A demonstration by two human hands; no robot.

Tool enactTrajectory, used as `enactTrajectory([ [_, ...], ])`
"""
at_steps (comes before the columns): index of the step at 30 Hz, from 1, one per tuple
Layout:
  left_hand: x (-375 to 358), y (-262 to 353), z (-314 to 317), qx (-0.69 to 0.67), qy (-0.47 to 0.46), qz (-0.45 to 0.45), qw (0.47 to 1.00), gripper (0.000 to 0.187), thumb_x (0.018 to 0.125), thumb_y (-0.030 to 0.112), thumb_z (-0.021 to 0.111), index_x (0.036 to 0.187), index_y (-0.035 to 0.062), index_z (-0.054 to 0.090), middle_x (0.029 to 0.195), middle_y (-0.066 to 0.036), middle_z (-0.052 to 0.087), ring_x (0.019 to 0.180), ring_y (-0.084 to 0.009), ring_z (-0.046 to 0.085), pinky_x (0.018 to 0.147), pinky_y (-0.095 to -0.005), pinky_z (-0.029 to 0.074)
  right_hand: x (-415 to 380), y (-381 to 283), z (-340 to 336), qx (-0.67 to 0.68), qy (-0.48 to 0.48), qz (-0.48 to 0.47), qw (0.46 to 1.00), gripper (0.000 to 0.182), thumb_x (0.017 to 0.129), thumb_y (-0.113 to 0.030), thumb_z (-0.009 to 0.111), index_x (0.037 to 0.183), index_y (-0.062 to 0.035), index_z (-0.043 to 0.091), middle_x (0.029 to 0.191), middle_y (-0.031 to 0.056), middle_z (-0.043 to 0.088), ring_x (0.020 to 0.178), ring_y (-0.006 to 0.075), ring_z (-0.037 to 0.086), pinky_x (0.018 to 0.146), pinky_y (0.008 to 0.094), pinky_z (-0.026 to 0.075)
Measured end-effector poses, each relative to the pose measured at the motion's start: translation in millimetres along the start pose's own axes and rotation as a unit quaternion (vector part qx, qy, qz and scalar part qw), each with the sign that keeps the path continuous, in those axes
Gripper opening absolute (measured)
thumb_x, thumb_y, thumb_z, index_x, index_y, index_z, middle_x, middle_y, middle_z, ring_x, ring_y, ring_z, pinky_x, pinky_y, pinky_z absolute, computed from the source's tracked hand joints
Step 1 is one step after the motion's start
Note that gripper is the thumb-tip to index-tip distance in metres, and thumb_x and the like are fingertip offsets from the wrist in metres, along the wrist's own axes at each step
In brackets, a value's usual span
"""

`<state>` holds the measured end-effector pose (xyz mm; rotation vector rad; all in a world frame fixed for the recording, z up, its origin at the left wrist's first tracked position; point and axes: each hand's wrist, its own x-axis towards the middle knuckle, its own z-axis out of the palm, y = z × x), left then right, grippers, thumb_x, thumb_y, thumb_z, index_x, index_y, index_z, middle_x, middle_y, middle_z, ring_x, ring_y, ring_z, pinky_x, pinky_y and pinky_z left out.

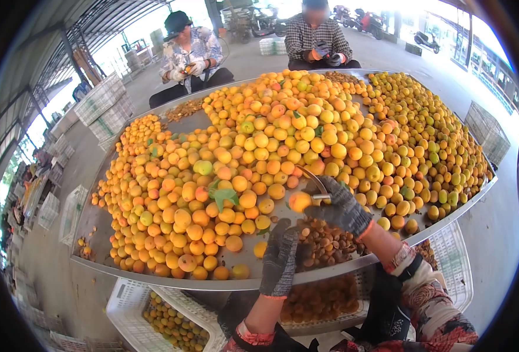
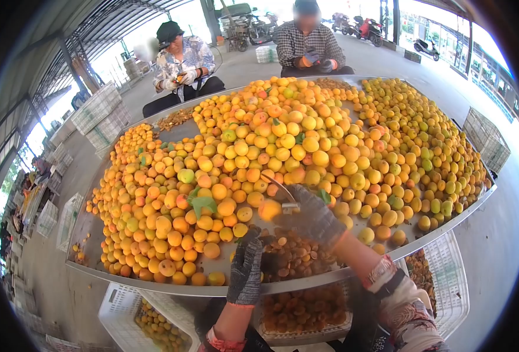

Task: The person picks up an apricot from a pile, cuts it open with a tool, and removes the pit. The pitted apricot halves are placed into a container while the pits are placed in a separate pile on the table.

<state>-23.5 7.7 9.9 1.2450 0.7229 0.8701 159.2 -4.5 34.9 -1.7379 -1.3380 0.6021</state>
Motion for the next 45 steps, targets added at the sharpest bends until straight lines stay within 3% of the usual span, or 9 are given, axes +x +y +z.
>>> enactTrajectory([
  [3, 1.4, 3.9, -1.7, 0.012, 0.023, -0.005, 1.000, 0.040, 0.092, 0.028, 0.047, 0.121, 0.0013, 0.045, 0.103, -0.006, 0.056, 0.090, -0.0118, 0.052, 0.076, -0.0242, 0.044, -33.1, -11.8, 13.0, 0.339, -0.068, 0.006, 0.938, 0.055, 0.069, -0.009, 0.075, 0.117, -0.0057, 0.048, 0.103, 0.0064, 0.057, 0.095, 0.0140, 0.054, 0.082, 0.0285, 0.046],
  [6, 1.8, -4.7, -2.8, -0.051, 0.017, 0.005, 0.999, 0.043, 0.090, 0.031, 0.049, 0.122, 0.0030, 0.044, 0.106, -0.006, 0.055, 0.088, -0.0110, 0.051, 0.074, -0.0239, 0.044, -43.4, -19.7, 20.9, 0.116, -0.029, -0.143, 0.982, 0.054, 0.074, -0.007, 0.071, 0.120, -0.0025, 0.044, 0.109, 0.0060, 0.054, 0.098, 0.0133, 0.052, 0.084, 0.0279, 0.044],
  [10, 0.1, -2.1, -0.7, -0.157, 0.016, 0.039, 0.987, 0.043, 0.090, 0.024, 0.051, 0.125, 0.0004, 0.042, 0.120, -0.009, 0.048, 0.107, -0.0163, 0.046, 0.093, -0.0292, 0.038, -53.7, -38.4, 15.7, 0.104, -0.019, -0.148, 0.983, 0.051, 0.076, -0.006, 0.068, 0.120, -0.0017, 0.043, 0.110, 0.0068, 0.054, 0.100, 0.0131, 0.051, 0.085, 0.0274, 0.043],
  [16, 3.1, 4.4, -5.6, -0.259, 0.003, 0.113, 0.959, 0.049, 0.084, 0.021, 0.060, 0.125, 0.0021, 0.042, 0.118, -0.009, 0.049, 0.103, -0.0165, 0.051, 0.087, -0.0285, 0.044, -77.2, -30.4, -0.2, 0.154, 0.009, -0.117, 0.981, 0.039, 0.083, -0.003, 0.059, 0.119, 0.0003, 0.045, 0.112, 0.0092, 0.052, 0.102, 0.0154, 0.051, 0.086, 0.0279, 0.043],
  [18, 2.8, 4.4, -9.2, -0.272, -0.005, 0.104, 0.957, 0.049, 0.084, 0.021, 0.060, 0.125, 0.0017, 0.042, 0.119, -0.009, 0.048, 0.104, -0.0170, 0.050, 0.088, -0.0293, 0.044, -78.5, -16.6, -1.2, -0.020, 0.022, -0.116, 0.993, 0.036, 0.085, -0.003, 0.055, 0.120, 0.0004, 0.044, 0.104, 0.0079, 0.055, 0.090, 0.0136, 0.054, 0.076, 0.0259, 0.046],
  [21, 0.4, 6.7, -10.6, -0.296, -0.020, 0.091, 0.950, 0.049, 0.083, 0.021, 0.061, 0.124, 0.0010, 0.043, 0.121, -0.009, 0.047, 0.106, -0.0177, 0.049, 0.090, -0.0305, 0.043, -91.6, -39.2, -14.9, 0.024, -0.001, -0.013, 1.000, 0.036, 0.085, -0.001, 0.054, 0.120, -0.0010, 0.044, 0.094, 0.0053, 0.058, 0.076, 0.0088, 0.054, 0.063, 0.0235, 0.047],
  [23, -1.0, 11.2, -9.0, -0.309, -0.032, 0.089, 0.946, 0.049, 0.083, 0.021, 0.061, 0.124, 0.0006, 0.043, 0.121, -0.009, 0.047, 0.106, -0.0179, 0.049, 0.090, -0.0309, 0.044, -96.7, -43.9, -10.0, 0.040, 0.028, -0.083, 0.995, 0.040, 0.082, 0.002, 0.057, 0.120, -0.0030, 0.045, 0.087, 0.0035, 0.058, 0.066, 0.0049, 0.051, 0.056, 0.0215, 0.044],
  [26, -1.6, 15.8, -7.9, -0.344, -0.061, 0.079, 0.934, 0.048, 0.085, 0.019, 0.059, 0.125, -0.0014, 0.042, 0.116, -0.008, 0.050, 0.104, -0.0168, 0.050, 0.090, -0.0291, 0.043, -103.5, -49.7, 5.3, -0.011, 0.067, -0.241, 0.968, 0.039, 0.081, 0.003, 0.058, 0.118, -0.0032, 0.046, 0.094, 0.0071, 0.060, 0.080, 0.0152, 0.059, 0.067, 0.0280, 0.047],
  [45, -10.9, 22.1, -13.2, -0.187, -0.040, 0.056, 0.980, 0.035, 0.084, 0.015, 0.060, 0.113, -0.0012, 0.052, 0.102, -0.006, 0.057, 0.093, -0.0120, 0.052, 0.082, -0.0247, 0.042, -102.0, -36.8, 20.7, -0.010, 0.031, -0.166, 0.986, 0.032, 0.081, -0.008, 0.060, 0.111, 0.0001, 0.052, 0.091, 0.0173, 0.060, 0.080, 0.0318, 0.061, 0.065, 0.0361, 0.049],
])
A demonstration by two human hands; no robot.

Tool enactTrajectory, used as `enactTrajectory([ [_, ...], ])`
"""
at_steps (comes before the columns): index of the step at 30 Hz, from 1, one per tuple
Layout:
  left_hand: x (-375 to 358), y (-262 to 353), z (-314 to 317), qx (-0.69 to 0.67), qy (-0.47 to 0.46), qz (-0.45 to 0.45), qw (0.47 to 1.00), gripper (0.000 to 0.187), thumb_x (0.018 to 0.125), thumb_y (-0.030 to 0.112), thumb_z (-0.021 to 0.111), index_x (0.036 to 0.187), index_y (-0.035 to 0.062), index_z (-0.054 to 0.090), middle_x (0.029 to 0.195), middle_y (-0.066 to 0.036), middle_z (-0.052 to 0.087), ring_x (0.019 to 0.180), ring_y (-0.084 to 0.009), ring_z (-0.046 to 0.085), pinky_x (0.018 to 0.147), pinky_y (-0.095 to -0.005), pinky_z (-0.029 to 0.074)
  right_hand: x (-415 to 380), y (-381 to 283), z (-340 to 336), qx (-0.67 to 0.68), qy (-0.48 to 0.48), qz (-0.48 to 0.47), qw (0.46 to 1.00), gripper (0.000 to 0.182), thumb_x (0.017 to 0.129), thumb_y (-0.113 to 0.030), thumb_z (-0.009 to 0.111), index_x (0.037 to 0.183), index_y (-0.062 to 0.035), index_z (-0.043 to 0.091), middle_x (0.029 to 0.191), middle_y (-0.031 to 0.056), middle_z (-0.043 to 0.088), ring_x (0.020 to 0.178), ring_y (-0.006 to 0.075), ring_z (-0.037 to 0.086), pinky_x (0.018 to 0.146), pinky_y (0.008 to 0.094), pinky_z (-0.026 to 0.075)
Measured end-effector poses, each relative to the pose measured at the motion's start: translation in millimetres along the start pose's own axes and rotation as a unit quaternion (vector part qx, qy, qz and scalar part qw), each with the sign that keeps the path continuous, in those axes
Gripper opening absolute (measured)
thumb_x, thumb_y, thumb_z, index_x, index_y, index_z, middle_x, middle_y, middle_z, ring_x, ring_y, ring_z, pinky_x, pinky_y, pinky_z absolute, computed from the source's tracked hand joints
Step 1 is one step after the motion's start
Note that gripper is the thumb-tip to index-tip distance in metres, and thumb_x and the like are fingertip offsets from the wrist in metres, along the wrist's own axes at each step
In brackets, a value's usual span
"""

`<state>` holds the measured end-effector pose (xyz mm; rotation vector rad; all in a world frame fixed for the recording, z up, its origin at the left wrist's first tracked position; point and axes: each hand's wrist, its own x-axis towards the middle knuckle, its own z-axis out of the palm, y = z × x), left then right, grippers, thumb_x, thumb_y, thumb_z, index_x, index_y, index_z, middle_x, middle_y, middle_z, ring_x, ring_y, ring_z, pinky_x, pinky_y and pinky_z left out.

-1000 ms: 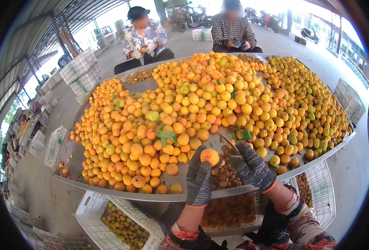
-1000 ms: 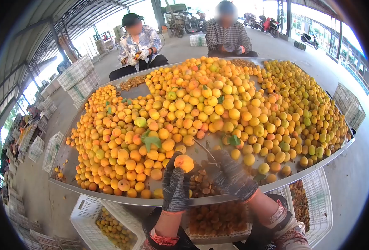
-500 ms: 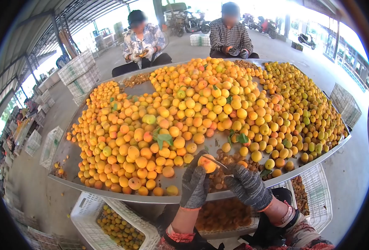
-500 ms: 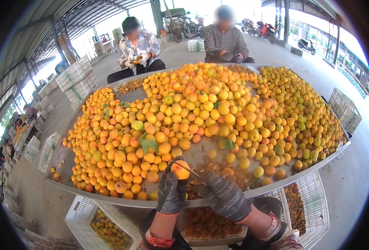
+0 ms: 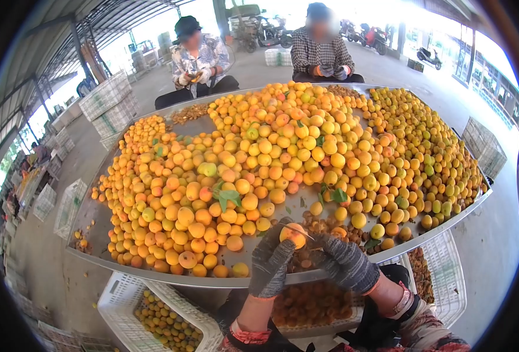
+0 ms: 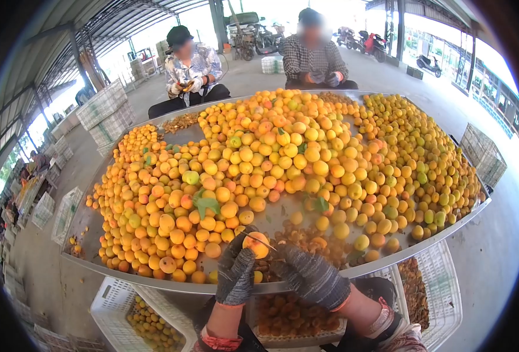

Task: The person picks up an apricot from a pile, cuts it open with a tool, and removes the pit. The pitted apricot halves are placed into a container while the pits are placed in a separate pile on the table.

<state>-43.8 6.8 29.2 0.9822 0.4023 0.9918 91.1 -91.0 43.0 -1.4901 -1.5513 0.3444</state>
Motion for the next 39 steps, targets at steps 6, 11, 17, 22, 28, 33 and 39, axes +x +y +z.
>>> enactTrajectory([
  [6, -0.2, 6.8, -1.3, 0.101, -0.048, -0.002, 0.994, 0.037, 0.082, 0.014, 0.061, 0.115, -0.0014, 0.051, 0.103, -0.006, 0.057, 0.094, -0.0126, 0.053, 0.084, -0.0248, 0.042, 9.4, -19.3, -27.8, 0.005, -0.070, 0.029, 0.997, 0.029, 0.081, 0.002, 0.058, 0.110, 0.0010, 0.054, 0.092, 0.0092, 0.062, 0.084, 0.0195, 0.062, 0.072, 0.0291, 0.048],
  [11, -1.4, -3.5, 3.6, 0.122, -0.039, 0.000, 0.992, 0.039, 0.083, 0.014, 0.060, 0.117, -0.0015, 0.049, 0.102, -0.006, 0.057, 0.093, -0.0132, 0.052, 0.083, -0.0250, 0.042, 2.2, -4.2, -19.3, 0.070, -0.051, -0.012, 0.996, 0.033, 0.081, -0.004, 0.057, 0.113, 0.0000, 0.050, 0.098, 0.0167, 0.060, 0.089, 0.0317, 0.060, 0.073, 0.0352, 0.049],
  [17, -0.9, -25.2, 5.7, -0.112, 0.093, -0.101, 0.984, 0.043, 0.088, 0.023, 0.055, 0.121, -0.0008, 0.044, 0.104, -0.007, 0.055, 0.093, -0.0144, 0.052, 0.082, -0.0270, 0.044, -4.2, 11.2, 26.2, -0.006, 0.067, -0.060, 0.996, 0.043, 0.081, -0.003, 0.055, 0.122, 0.0014, 0.043, 0.099, 0.0193, 0.059, 0.091, 0.0340, 0.059, 0.074, 0.0360, 0.048],
  [22, -0.3, -13.0, -2.2, 0.026, 0.013, -0.087, 0.996, 0.050, 0.089, 0.029, 0.052, 0.127, 0.0000, 0.037, 0.116, -0.009, 0.047, 0.100, -0.0167, 0.049, 0.086, -0.0277, 0.040, -0.6, 8.1, 6.0, 0.104, -0.030, 0.052, 0.993, 0.041, 0.084, -0.007, 0.053, 0.122, 0.0029, 0.043, 0.100, 0.0202, 0.059, 0.091, 0.0339, 0.059, 0.075, 0.0359, 0.048],
  [28, 2.0, -10.1, 2.2, 0.102, -0.005, 0.016, 0.995, 0.047, 0.088, 0.027, 0.053, 0.125, 0.0005, 0.039, 0.113, -0.008, 0.050, 0.100, -0.0159, 0.049, 0.085, -0.0277, 0.042, 11.5, -11.3, -10.9, 0.065, -0.057, 0.006, 0.996, 0.036, 0.084, -0.008, 0.054, 0.118, 0.0016, 0.047, 0.100, 0.0207, 0.058, 0.090, 0.0334, 0.059, 0.075, 0.0369, 0.047],
  [33, -3.6, -39.6, -9.0, 0.046, 0.017, -0.028, 0.998, 0.043, 0.090, 0.026, 0.051, 0.123, 0.0014, 0.041, 0.110, -0.006, 0.052, 0.099, -0.0144, 0.050, 0.084, -0.0266, 0.043, -2.1, 2.3, 20.7, 0.009, 0.058, -0.021, 0.998, 0.036, 0.082, -0.003, 0.056, 0.117, 0.0004, 0.048, 0.103, 0.0193, 0.058, 0.091, 0.0313, 0.059, 0.075, 0.0356, 0.048],
  [39, 1.5, -3.4, 6.7, 0.124, -0.002, -0.091, 0.988, 0.040, 0.090, 0.020, 0.049, 0.124, 0.0007, 0.041, 0.110, -0.007, 0.052, 0.098, -0.0128, 0.050, 0.083, -0.0246, 0.042, 6.9, 4.7, -7.7, 0.114, -0.044, 0.029, 0.992, 0.036, 0.082, -0.004, 0.057, 0.117, 0.0000, 0.048, 0.101, 0.0165, 0.059, 0.085, 0.0291, 0.060, 0.071, 0.0334, 0.049],
])
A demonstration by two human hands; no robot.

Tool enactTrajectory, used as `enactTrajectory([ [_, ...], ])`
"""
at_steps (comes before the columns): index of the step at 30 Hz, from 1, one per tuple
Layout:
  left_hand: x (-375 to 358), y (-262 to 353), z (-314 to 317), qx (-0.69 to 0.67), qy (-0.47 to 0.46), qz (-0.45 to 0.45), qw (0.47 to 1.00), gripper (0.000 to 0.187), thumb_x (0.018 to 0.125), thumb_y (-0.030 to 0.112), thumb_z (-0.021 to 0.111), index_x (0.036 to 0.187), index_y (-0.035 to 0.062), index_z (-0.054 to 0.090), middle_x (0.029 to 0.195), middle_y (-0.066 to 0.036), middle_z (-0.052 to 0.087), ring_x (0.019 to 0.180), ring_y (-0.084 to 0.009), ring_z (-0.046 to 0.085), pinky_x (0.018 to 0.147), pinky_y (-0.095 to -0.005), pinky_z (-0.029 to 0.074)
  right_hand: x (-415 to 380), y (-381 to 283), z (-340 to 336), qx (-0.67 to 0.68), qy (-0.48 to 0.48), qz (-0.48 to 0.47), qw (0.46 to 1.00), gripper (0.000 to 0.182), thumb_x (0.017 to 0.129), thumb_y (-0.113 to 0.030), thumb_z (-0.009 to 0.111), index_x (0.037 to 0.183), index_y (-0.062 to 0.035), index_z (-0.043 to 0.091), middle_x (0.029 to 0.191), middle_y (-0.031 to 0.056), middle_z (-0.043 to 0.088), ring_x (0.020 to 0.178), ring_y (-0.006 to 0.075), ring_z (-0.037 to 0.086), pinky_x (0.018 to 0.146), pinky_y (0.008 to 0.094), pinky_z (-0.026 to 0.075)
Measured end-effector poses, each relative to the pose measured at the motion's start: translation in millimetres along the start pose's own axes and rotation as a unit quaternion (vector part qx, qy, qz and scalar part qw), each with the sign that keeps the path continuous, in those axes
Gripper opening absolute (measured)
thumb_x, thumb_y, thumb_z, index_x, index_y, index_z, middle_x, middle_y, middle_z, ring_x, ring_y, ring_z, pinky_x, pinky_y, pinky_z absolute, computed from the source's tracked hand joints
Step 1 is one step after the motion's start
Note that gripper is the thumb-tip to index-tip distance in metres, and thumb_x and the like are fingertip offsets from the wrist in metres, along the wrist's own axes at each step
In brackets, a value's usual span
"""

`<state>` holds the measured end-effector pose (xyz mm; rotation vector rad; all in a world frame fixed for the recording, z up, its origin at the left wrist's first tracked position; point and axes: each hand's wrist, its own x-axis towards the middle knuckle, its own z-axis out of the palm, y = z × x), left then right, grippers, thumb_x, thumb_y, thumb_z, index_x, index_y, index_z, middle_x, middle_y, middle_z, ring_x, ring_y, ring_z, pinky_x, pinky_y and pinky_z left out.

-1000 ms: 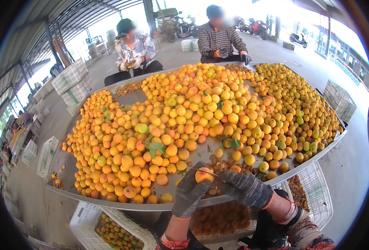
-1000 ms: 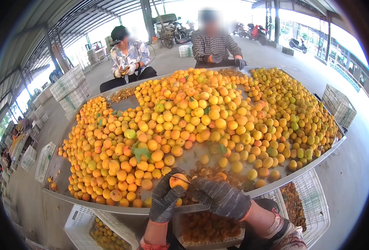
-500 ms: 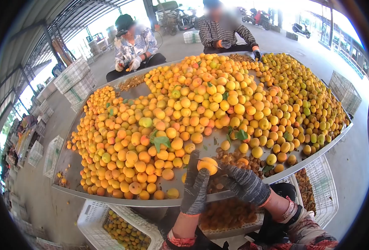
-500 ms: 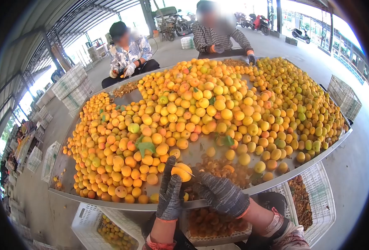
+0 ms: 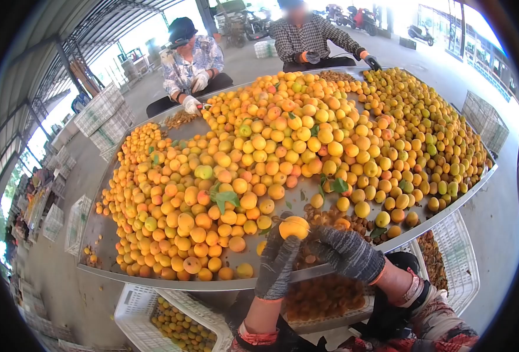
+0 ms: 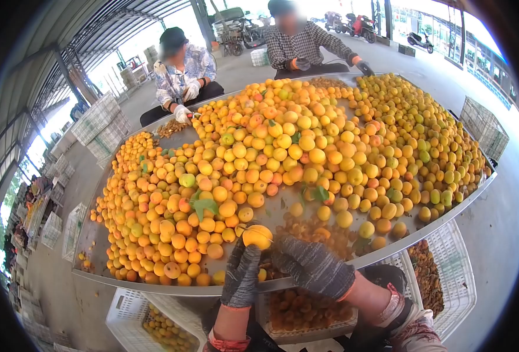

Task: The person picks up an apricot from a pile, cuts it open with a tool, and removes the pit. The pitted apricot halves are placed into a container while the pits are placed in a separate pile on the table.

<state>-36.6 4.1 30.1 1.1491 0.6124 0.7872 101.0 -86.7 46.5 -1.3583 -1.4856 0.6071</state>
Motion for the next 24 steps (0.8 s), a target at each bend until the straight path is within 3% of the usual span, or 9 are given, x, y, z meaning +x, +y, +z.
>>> enactTrajectory([
  [2, 0.9, -0.9, 7.0, -0.010, 0.032, 0.127, 0.991, 0.041, 0.090, 0.025, 0.050, 0.123, 0.0010, 0.043, 0.109, -0.007, 0.052, 0.096, -0.0126, 0.051, 0.080, -0.0237, 0.043, 6.5, -11.8, -9.1, -0.018, -0.029, 0.020, 0.999, 0.035, 0.082, -0.001, 0.057, 0.116, 0.0010, 0.049, 0.103, 0.0152, 0.059, 0.091, 0.0264, 0.059, 0.076, 0.0329, 0.048],
  [6, 1.9, -2.7, -0.9, 0.027, 0.026, 0.125, 0.991, 0.042, 0.085, 0.014, 0.058, 0.121, -0.0018, 0.043, 0.107, -0.009, 0.054, 0.097, -0.0157, 0.049, 0.083, -0.0277, 0.043, 6.1, -12.8, -4.4, -0.088, -0.034, 0.015, 0.995, 0.035, 0.083, 0.000, 0.055, 0.117, 0.0017, 0.049, 0.104, 0.0155, 0.059, 0.096, 0.0246, 0.059, 0.081, 0.0326, 0.046],
  [8, -1.2, -8.2, 2.6, -0.023, 0.108, -0.003, 0.994, 0.045, 0.087, 0.018, 0.055, 0.124, -0.0015, 0.039, 0.109, -0.010, 0.052, 0.095, -0.0173, 0.051, 0.083, -0.0284, 0.043, 0.8, -7.9, 13.0, -0.075, -0.006, 0.005, 0.997, 0.037, 0.083, -0.001, 0.055, 0.119, 0.0014, 0.047, 0.103, 0.0153, 0.060, 0.095, 0.0245, 0.059, 0.080, 0.0325, 0.046],
  [9, -0.3, -18.5, 0.1, -0.022, 0.108, -0.003, 0.994, 0.045, 0.087, 0.018, 0.055, 0.124, -0.0015, 0.039, 0.109, -0.010, 0.052, 0.095, -0.0173, 0.051, 0.083, -0.0284, 0.043, -2.5, -3.8, 20.8, -0.063, 0.020, -0.004, 0.998, 0.040, 0.083, -0.001, 0.055, 0.121, 0.0011, 0.045, 0.102, 0.0152, 0.060, 0.094, 0.0243, 0.060, 0.079, 0.0324, 0.047],
  [11, 5.4, -43.8, -7.9, 0.014, 0.096, 0.065, 0.993, 0.043, 0.092, 0.037, 0.043, 0.117, 0.0016, 0.047, 0.104, -0.006, 0.054, 0.093, -0.0138, 0.050, 0.082, -0.0273, 0.041, -6.7, 6.3, 27.6, -0.077, 0.028, 0.003, 0.997, 0.041, 0.083, -0.001, 0.054, 0.123, 0.0009, 0.044, 0.103, 0.0153, 0.060, 0.094, 0.0244, 0.060, 0.079, 0.0322, 0.047],
  [14, 2.7, -15.1, 8.2, -0.007, 0.098, 0.078, 0.992, 0.042, 0.093, 0.038, 0.039, 0.114, 0.0024, 0.049, 0.101, -0.005, 0.054, 0.087, -0.0143, 0.051, 0.079, -0.0283, 0.042, -6.1, 13.1, 28.0, -0.076, 0.018, 0.013, 0.997, 0.044, 0.083, -0.001, 0.053, 0.125, 0.0006, 0.041, 0.104, 0.0160, 0.060, 0.095, 0.0255, 0.060, 0.078, 0.0323, 0.047],
  [17, 5.1, -11.6, 3.7, -0.039, 0.052, 0.040, 0.997, 0.042, 0.093, 0.037, 0.041, 0.116, 0.0035, 0.048, 0.102, -0.005, 0.054, 0.085, -0.0129, 0.051, 0.073, -0.0249, 0.043, 3.2, -3.9, 17.4, -0.084, -0.017, 0.037, 0.996, 0.044, 0.084, -0.001, 0.053, 0.126, 0.0006, 0.041, 0.105, 0.0172, 0.059, 0.096, 0.0278, 0.060, 0.079, 0.0329, 0.047],
  [22, 2.3, -9.9, 6.0, -0.069, 0.071, -0.003, 0.995, 0.039, 0.089, 0.032, 0.051, 0.114, 0.0026, 0.050, 0.097, -0.003, 0.055, 0.080, -0.0091, 0.051, 0.067, -0.0206, 0.042, 3.1, -17.6, 13.8, -0.111, -0.052, 0.064, 0.990, 0.045, 0.082, -0.004, 0.056, 0.125, 0.0007, 0.041, 0.106, 0.0186, 0.058, 0.098, 0.0302, 0.058, 0.079, 0.0340, 0.047],
  [24, 3.1, -9.3, 7.0, -0.036, 0.083, -0.014, 0.996, 0.039, 0.087, 0.031, 0.055, 0.113, 0.0021, 0.051, 0.095, -0.002, 0.055, 0.078, -0.0079, 0.051, 0.064, -0.0194, 0.042, 3.2, -8.0, 21.9, -0.068, 0.007, -0.020, 0.997, 0.037, 0.084, -0.009, 0.056, 0.119, -0.0034, 0.047, 0.097, 0.0149, 0.061, 0.087, 0.0276, 0.061, 0.068, 0.0352, 0.049],
])
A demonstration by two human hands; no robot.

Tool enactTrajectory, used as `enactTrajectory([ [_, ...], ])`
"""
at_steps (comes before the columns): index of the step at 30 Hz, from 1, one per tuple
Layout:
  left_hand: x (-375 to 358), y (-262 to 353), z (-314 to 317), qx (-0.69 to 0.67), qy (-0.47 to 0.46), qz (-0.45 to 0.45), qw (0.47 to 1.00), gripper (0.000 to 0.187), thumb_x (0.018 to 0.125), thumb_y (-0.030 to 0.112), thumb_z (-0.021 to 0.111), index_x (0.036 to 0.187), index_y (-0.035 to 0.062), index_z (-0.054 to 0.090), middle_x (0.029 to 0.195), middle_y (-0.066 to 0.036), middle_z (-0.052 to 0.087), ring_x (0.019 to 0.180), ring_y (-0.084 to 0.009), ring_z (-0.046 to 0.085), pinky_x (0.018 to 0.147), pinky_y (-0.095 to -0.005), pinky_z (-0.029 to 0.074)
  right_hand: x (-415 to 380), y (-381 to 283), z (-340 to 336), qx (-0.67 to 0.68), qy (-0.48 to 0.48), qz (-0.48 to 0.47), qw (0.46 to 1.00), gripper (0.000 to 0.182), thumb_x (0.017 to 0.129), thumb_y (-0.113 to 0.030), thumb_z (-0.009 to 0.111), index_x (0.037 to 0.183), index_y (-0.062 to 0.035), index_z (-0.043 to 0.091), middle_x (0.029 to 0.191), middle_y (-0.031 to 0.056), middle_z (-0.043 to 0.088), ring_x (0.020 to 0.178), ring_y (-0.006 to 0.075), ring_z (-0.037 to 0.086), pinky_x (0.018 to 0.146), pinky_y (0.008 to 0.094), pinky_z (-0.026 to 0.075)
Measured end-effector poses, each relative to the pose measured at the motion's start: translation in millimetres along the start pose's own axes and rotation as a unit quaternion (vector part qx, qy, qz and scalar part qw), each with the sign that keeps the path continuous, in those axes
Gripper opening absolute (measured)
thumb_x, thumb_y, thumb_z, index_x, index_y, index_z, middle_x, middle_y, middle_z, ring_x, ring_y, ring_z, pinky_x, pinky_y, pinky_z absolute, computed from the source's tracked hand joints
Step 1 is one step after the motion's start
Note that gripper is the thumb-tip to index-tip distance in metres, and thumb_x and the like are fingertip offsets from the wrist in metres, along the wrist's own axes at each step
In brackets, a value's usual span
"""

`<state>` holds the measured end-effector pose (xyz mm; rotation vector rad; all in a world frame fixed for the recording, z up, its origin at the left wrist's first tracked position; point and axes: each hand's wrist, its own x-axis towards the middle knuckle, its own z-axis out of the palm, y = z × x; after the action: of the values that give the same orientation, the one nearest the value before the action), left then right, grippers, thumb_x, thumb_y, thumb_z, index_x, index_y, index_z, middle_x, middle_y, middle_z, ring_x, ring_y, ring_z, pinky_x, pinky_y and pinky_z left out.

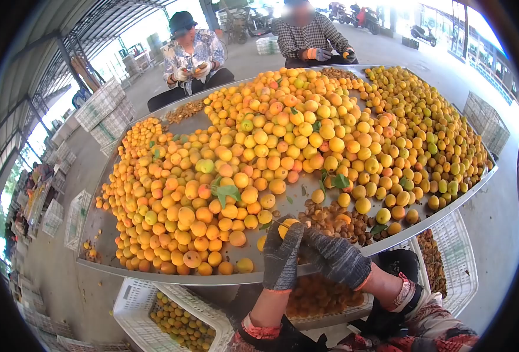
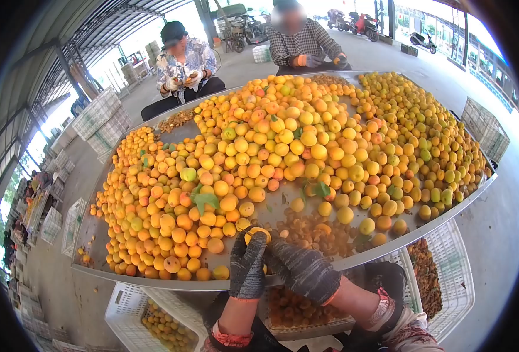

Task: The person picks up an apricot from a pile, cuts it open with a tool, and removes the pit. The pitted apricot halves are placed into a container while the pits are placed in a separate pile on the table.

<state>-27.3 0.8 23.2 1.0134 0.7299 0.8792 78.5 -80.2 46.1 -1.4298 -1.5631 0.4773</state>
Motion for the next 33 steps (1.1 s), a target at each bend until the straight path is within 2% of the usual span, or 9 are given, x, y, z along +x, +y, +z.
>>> enactTrajectory([
  [4, -2.9, 2.8, 0.1, 0.019, -0.008, 0.046, 0.999, 0.036, 0.086, 0.025, 0.057, 0.113, 0.0015, 0.051, 0.092, -0.001, 0.056, 0.077, -0.0072, 0.051, 0.065, -0.0200, 0.042, -3.0, 19.6, 1.0, -0.088, 0.032, -0.209, 0.973, 0.037, 0.085, -0.010, 0.056, 0.121, -0.0045, 0.047, 0.094, 0.0093, 0.062, 0.081, 0.0192, 0.062, 0.063, 0.0302, 0.048],
  [5, -3.3, 0.8, -0.7, 0.009, -0.014, 0.049, 0.999, 0.035, 0.087, 0.024, 0.056, 0.114, 0.0014, 0.051, 0.094, -0.002, 0.056, 0.080, -0.0076, 0.052, 0.068, -0.0208, 0.043, -4.8, 10.8, -1.7, 0.189, -0.002, 0.072, 0.979, 0.036, 0.085, -0.012, 0.056, 0.120, -0.0052, 0.048, 0.091, 0.0063, 0.061, 0.078, 0.0148, 0.060, 0.062, 0.0272, 0.047],
  [6, -2.1, -3.2, -1.0, 0.009, -0.015, 0.049, 0.999, 0.035, 0.087, 0.024, 0.056, 0.114, 0.0014, 0.051, 0.094, -0.002, 0.056, 0.080, -0.0076, 0.052, 0.068, -0.0208, 0.043, -5.6, 1.7, -5.1, 0.438, -0.037, 0.340, 0.831, 0.035, 0.086, -0.014, 0.056, 0.119, -0.0059, 0.049, 0.089, 0.0034, 0.061, 0.076, 0.0103, 0.058, 0.061, 0.0242, 0.046],
  [9, 5.0, -11.2, -5.0, -0.002, 0.014, 0.005, 1.000, 0.036, 0.088, 0.027, 0.054, 0.113, 0.0012, 0.051, 0.093, -0.003, 0.056, 0.078, -0.0078, 0.051, 0.066, -0.0205, 0.043, 3.5, -18.9, -18.2, 0.329, -0.070, 0.402, 0.852, 0.031, 0.084, -0.008, 0.057, 0.114, -0.0014, 0.052, 0.102, 0.0066, 0.060, 0.094, 0.0118, 0.057, 0.075, 0.0262, 0.049],
  [12, 9.0, -9.2, -13.1, 0.050, 0.032, -0.036, 0.998, 0.041, 0.089, 0.035, 0.049, 0.110, 0.0002, 0.052, 0.089, -0.006, 0.057, 0.078, -0.0124, 0.056, 0.064, -0.0236, 0.046, -13.9, -11.5, -30.1, 0.122, -0.112, 0.243, 0.956, 0.031, 0.084, -0.008, 0.059, 0.114, -0.0035, 0.053, 0.096, 0.0030, 0.062, 0.088, 0.0070, 0.056, 0.072, 0.0227, 0.048],
  [16, 9.3, -6.7, -23.3, -0.014, -0.019, -0.011, 1.000, 0.039, 0.090, 0.031, 0.047, 0.112, -0.0011, 0.052, 0.098, -0.010, 0.058, 0.089, -0.0153, 0.056, 0.075, -0.0266, 0.046, -13.6, -4.2, -51.0, 0.018, -0.107, 0.286, 0.952, 0.038, 0.079, -0.003, 0.064, 0.115, -0.0029, 0.052, 0.096, 0.0047, 0.062, 0.088, 0.0108, 0.058, 0.076, 0.0233, 0.047],
  [20, 2.6, -18.7, -23.8, 0.137, -0.108, 0.086, 0.981, 0.036, 0.090, 0.024, 0.047, 0.114, -0.0034, 0.052, 0.108, -0.014, 0.057, 0.100, -0.0196, 0.054, 0.085, -0.0304, 0.043, 2.2, 12.2, -48.8, -0.040, 0.004, -0.106, 0.994, 0.059, 0.073, -0.022, 0.071, 0.124, -0.0057, 0.046, 0.116, 0.0150, 0.053, 0.105, 0.0273, 0.053, 0.087, 0.0355, 0.044],
  [25, -0.4, -7.3, -16.5, 0.169, -0.078, -0.038, 0.982, 0.034, 0.090, 0.022, 0.047, 0.112, -0.0040, 0.052, 0.108, -0.017, 0.057, 0.099, -0.0233, 0.054, 0.086, -0.0327, 0.043, 14.1, 11.8, -31.9, 0.022, -0.071, 0.007, 0.997, 0.058, 0.072, -0.021, 0.071, 0.122, -0.0048, 0.046, 0.117, 0.0146, 0.051, 0.107, 0.0286, 0.051, 0.089, 0.0362, 0.042],
  [33, 11.1, -57.2, -24.2, 0.011, -0.034, 0.120, 0.992, 0.029, 0.089, 0.016, 0.044, 0.109, -0.0027, 0.053, 0.105, -0.014, 0.057, 0.095, -0.0210, 0.055, 0.082, -0.0310, 0.045, -3.4, 26.3, 6.6, 0.139, 0.123, 0.041, 0.982, 0.051, 0.073, -0.021, 0.071, 0.114, -0.0028, 0.048, 0.100, 0.0093, 0.058, 0.090, 0.0200, 0.058, 0.077, 0.0315, 0.047],
])
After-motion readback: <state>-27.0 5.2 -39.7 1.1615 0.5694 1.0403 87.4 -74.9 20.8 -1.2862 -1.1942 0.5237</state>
